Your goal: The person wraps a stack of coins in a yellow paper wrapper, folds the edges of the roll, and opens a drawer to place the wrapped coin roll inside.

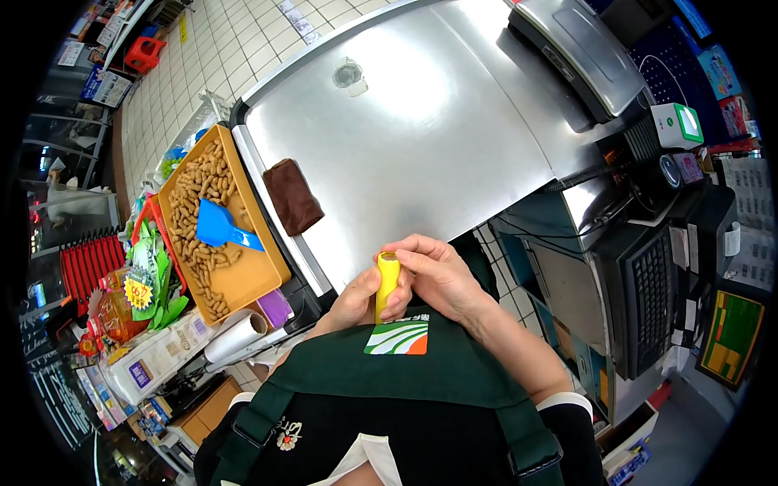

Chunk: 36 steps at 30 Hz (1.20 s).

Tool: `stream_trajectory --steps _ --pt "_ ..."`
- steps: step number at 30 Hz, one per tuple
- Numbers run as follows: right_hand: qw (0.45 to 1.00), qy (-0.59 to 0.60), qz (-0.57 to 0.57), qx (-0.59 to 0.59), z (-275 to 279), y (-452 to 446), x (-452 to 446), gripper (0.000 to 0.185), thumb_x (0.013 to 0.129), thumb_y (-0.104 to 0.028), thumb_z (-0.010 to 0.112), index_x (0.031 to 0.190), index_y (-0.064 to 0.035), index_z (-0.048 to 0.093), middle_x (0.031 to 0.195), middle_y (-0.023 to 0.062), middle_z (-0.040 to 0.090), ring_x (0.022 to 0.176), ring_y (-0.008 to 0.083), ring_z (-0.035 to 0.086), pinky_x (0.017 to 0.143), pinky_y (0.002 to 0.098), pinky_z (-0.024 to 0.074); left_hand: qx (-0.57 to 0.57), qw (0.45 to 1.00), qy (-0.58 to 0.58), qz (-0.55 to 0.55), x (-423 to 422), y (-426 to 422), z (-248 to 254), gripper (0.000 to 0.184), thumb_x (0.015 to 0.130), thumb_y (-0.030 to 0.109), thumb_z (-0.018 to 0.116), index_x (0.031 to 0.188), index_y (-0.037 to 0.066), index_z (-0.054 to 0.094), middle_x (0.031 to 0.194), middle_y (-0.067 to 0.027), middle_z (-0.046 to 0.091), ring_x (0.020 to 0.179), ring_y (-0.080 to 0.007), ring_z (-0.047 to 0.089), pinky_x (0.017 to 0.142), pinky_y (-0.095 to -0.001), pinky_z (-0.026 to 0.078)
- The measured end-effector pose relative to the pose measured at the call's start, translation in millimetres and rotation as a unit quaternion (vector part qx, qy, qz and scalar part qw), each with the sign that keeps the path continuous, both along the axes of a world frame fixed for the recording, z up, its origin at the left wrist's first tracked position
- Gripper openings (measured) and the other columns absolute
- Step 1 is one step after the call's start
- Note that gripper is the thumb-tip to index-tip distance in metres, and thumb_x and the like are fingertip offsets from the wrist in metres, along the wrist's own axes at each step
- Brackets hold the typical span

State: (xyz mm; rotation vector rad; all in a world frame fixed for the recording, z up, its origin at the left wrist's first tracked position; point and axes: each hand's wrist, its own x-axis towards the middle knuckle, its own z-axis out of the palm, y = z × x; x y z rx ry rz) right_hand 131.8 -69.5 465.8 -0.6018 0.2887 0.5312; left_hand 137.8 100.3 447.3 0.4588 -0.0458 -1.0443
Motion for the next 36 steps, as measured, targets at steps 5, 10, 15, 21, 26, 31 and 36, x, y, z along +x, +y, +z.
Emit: stream_trajectory --steps 5,10,15,21,26,31,36 --pt "1.0 0.022 0.017 0.015 -7.0 0.3 0.8 0.014 0.091 -0.013 0.056 0.098 -0.0027 0.063 0.104 0.0149 0.063 0.101 0.0215 0.059 0.094 0.0367 0.0453 0.001 1.0 0.0 -0.001 0.2 1.7 2.1 0.045 0.097 0.047 0.041 0.099 0.002 0.047 0.079 -0.0017 0.05 0.06 -0.0085 0.045 0.059 -0.0231 0.041" --pt "0.999 0.033 0.012 0.02 -1.2 0.8 2.5 0.011 0.089 -0.011 0.057 0.095 -0.0032 0.062 0.1 0.014 0.064 0.098 0.0206 0.059 0.093 0.0356 0.0461 0.014 1.0 -0.003 -0.009 0.0 0.4 4.8 0.044 0.095 0.047 0.045 0.102 0.004 0.046 0.078 -0.0013 0.047 0.056 -0.007 0.043 0.053 -0.0197 0.038" --pt "0.999 0.015 0.006 -0.047 6.0 4.0 2.0 0.006 0.087 -0.007 0.058 0.092 -0.0037 0.061 0.098 0.014 0.064 0.093 0.0187 0.06 0.089 0.0336 0.048 0.02 1.0 0.0 -0.014 -0.6 0.5 2.6 0.046 0.094 0.049 0.046 0.101 0.004 0.046 0.078 -0.0016 0.048 0.057 -0.0072 0.044 0.053 -0.0197 0.038" --pt "0.998 0.046 -0.013 -0.04 4.1 8.0 -0.2 0.005 0.086 -0.004 0.059 0.091 -0.0039 0.06 0.095 0.0131 0.065 0.09 0.0177 0.061 0.086 0.0325 0.0491 0.03 0.999 0.012 -0.023 -2.1 3.1 0.6 0.046 0.093 0.049 0.048 0.101 0.004 0.046 0.078 -0.0016 0.048 0.057 -0.0071 0.044 0.053 -0.0197 0.038" --pt "0.999 0.029 -0.008 0.012 0.7 5.6 2.4 0.019 0.093 -0.021 0.054 0.092 -0.0033 0.06 0.096 0.0136 0.064 0.094 0.0194 0.059 0.089 0.0352 0.0469 0.024 0.999 -0.027 -0.015 0.9 1.9 3.6 0.046 0.096 0.048 0.041 0.102 0.003 0.047 0.077 -0.0019 0.049 0.059 -0.0087 0.044 0.059 -0.0226 0.04" --pt "1.0 0.002 0.002 -0.016 0.1 3.4 1.8 0.026 0.096 -0.025 0.05 0.094 -0.0018 0.061 0.098 0.0131 0.064 0.095 0.0194 0.058 0.091 0.0353 0.0452 0.001 1.0 -0.013 -0.011 -0.1 1.9 -0.6 0.045 0.096 0.047 0.042 0.104 0.003 0.046 0.077 -0.0017 0.049 0.059 -0.0085 0.044 0.059 -0.0221 0.039" --pt "0.972 -0.114 0.019 -0.205 2.0 -3.8 2.7 0.027 0.096 -0.013 0.047 0.113 0.0006 0.063 0.107 0.0111 0.065 0.102 0.0187 0.059 0.096 0.0335 0.0426 -0.016 1.0 0.01 -0.004 1.2 3.1 0.4 0.043 0.097 0.045 0.043 0.104 0.003 0.046 0.077 -0.0017 0.049 0.059 -0.0084 0.043 0.058 -0.022 0.039"
